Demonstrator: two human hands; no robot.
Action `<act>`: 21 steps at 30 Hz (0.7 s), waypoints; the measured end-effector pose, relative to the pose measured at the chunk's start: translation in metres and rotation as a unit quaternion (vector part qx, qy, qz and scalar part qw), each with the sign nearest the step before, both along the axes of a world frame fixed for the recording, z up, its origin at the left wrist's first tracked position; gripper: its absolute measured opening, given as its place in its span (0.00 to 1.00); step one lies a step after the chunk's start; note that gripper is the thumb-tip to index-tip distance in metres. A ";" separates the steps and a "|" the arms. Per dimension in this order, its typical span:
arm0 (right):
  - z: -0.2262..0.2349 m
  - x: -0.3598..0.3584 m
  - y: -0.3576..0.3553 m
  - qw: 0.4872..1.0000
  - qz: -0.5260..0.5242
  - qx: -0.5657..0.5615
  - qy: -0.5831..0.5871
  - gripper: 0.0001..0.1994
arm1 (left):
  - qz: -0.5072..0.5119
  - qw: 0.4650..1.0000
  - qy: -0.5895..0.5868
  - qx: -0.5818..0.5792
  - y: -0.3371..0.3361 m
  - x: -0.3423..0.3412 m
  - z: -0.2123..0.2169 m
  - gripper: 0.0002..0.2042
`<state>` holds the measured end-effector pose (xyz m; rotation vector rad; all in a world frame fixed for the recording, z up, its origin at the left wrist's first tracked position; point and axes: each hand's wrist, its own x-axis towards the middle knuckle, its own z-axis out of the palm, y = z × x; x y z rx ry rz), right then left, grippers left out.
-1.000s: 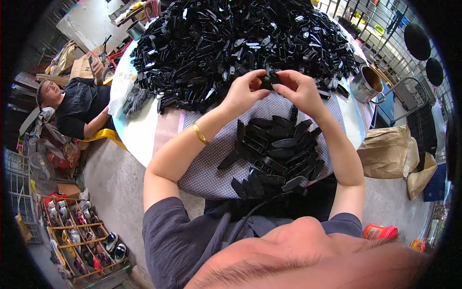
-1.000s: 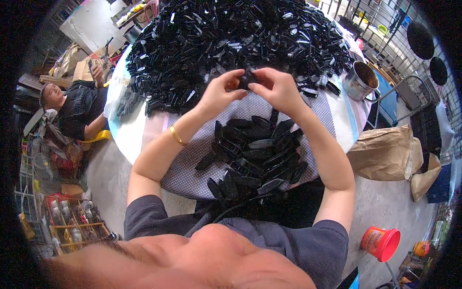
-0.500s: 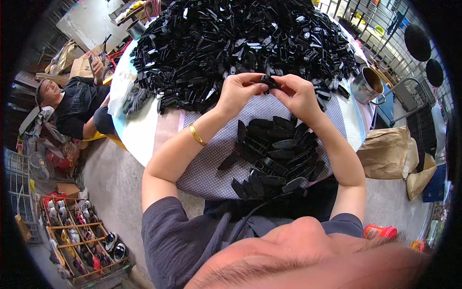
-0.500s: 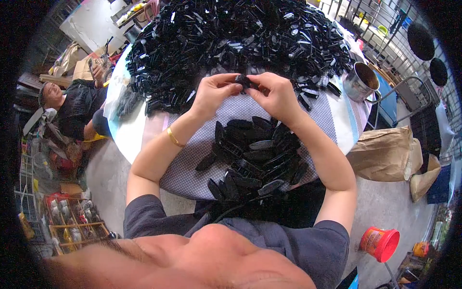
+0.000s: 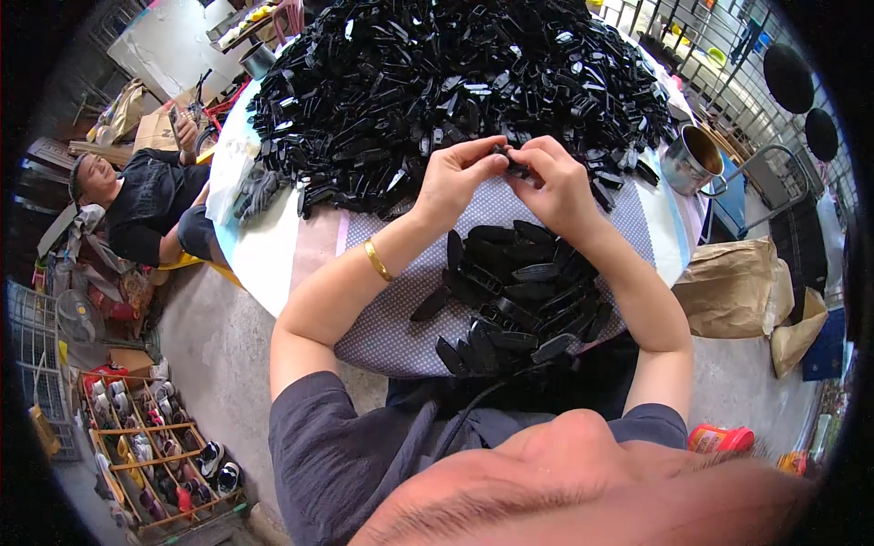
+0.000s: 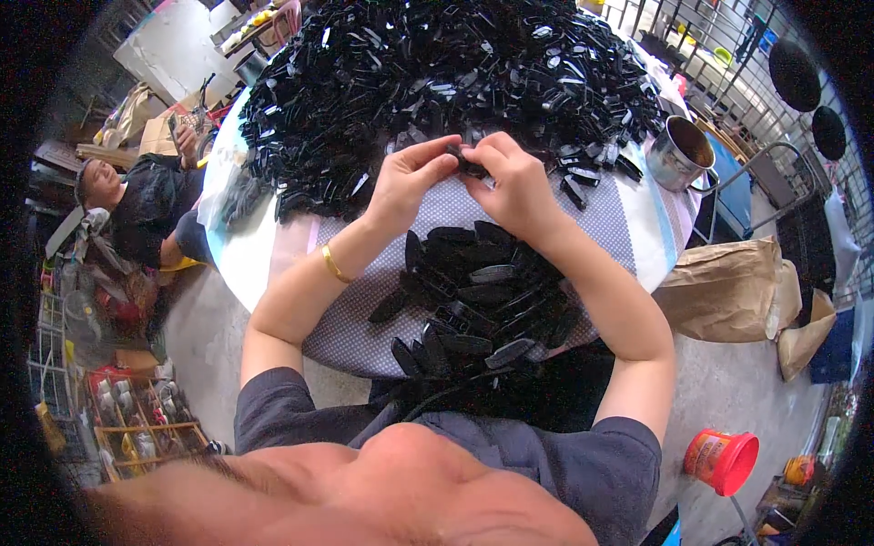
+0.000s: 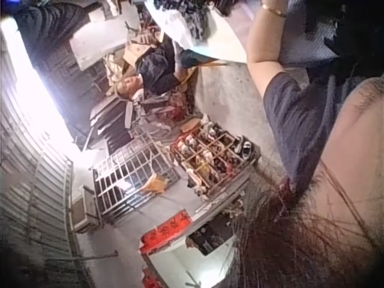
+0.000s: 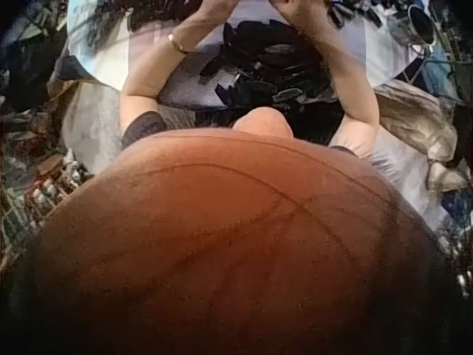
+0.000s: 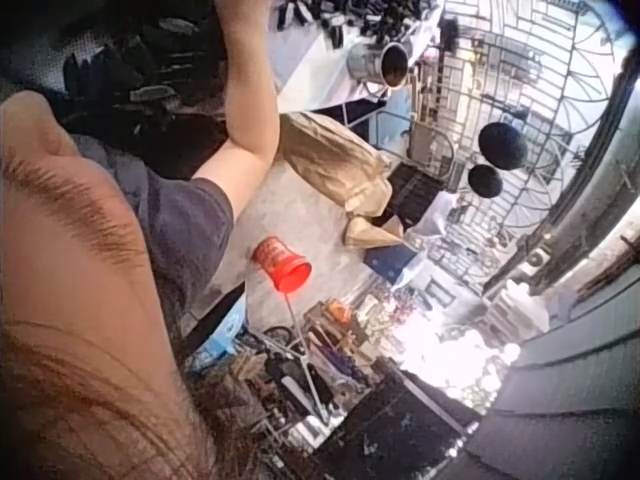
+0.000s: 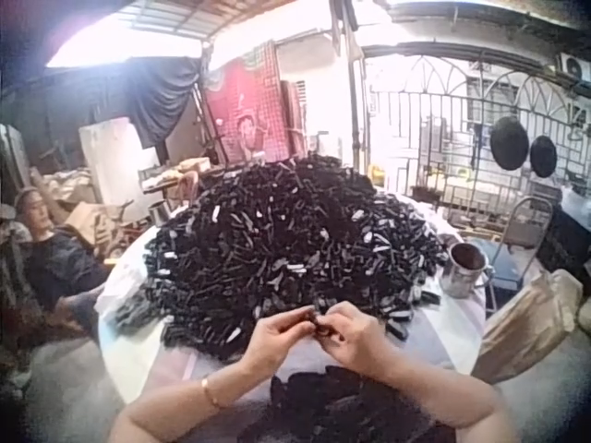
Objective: Inspecting and sorting small black plastic mechanical components on a table in a workspace.
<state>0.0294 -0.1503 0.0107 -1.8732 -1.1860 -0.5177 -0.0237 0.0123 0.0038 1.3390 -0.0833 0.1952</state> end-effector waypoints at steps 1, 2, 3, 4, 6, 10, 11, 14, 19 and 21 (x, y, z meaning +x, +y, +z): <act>-0.002 -0.001 0.002 1.000 -0.012 0.007 0.026 0.14 | -0.002 1.000 -0.010 0.010 0.000 0.000 0.004 0.13; -0.003 -0.001 0.003 0.998 -0.024 0.014 0.051 0.14 | -0.004 1.000 -0.019 0.020 0.000 -0.001 0.006 0.13; -0.004 -0.002 0.004 0.986 -0.026 0.037 0.163 0.16 | -0.013 1.000 -0.025 0.011 0.000 0.001 0.006 0.12; -0.005 0.001 0.003 0.986 -0.026 0.038 0.162 0.16 | -0.013 1.000 -0.026 0.012 0.002 0.002 0.006 0.12; -0.007 0.011 -0.002 0.957 0.070 -0.003 0.280 0.17 | -0.042 0.998 -0.038 0.024 0.007 0.004 0.004 0.11; 0.002 0.001 -0.003 0.978 0.042 -0.058 0.197 0.11 | -0.053 0.996 -0.046 0.055 0.011 0.001 0.009 0.11; 0.002 -0.001 -0.002 0.978 0.041 -0.058 0.198 0.11 | -0.058 0.996 -0.054 0.045 0.011 0.000 0.011 0.11; 0.000 -0.002 -0.001 0.992 0.039 -0.024 0.115 0.11 | -0.063 0.996 -0.052 0.031 0.011 -0.001 0.014 0.10; 0.018 0.033 -0.018 0.957 0.156 -0.151 0.191 0.23 | -0.053 0.959 -0.060 0.272 0.007 -0.011 0.033 0.14; 0.014 0.059 -0.038 0.978 0.074 -0.093 0.171 0.20 | -0.116 0.921 -0.109 0.356 -0.005 -0.020 0.034 0.19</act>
